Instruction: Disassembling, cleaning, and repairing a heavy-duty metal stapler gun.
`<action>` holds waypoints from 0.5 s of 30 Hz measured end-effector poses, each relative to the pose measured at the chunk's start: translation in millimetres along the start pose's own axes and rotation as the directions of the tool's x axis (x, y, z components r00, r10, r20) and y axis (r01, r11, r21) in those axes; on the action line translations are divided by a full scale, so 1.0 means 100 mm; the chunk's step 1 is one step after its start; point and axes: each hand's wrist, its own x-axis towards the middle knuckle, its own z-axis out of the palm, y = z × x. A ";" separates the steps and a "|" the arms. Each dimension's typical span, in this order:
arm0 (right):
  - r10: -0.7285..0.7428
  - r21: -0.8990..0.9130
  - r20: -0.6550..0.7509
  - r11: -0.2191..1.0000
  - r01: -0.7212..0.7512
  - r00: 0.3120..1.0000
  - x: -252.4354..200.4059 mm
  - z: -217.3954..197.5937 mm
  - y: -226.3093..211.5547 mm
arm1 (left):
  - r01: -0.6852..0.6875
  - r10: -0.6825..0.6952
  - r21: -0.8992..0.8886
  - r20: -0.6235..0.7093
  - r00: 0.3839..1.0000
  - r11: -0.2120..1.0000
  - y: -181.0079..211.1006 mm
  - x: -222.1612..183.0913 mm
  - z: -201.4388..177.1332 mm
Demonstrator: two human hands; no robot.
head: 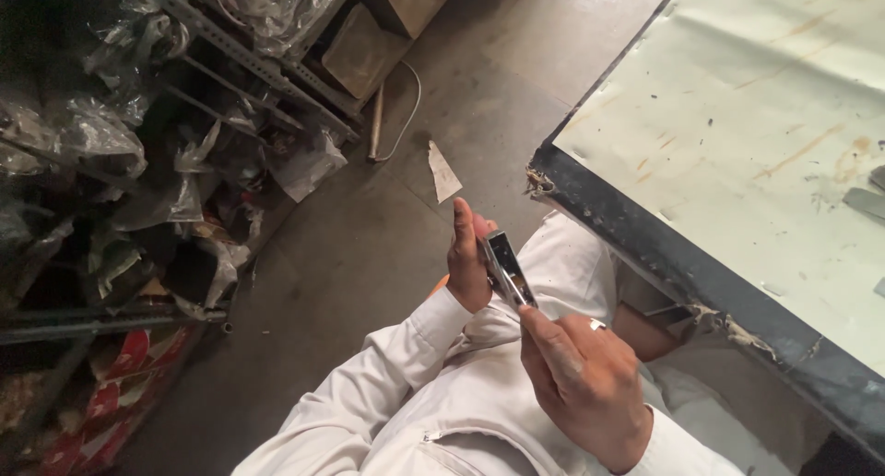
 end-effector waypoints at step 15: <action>0.094 0.194 -0.234 0.980 -0.048 0.968 -0.01 -0.15 -0.03 | -0.046 0.023 0.175 0.132 0.991 0.984 0.04 -0.07 0.08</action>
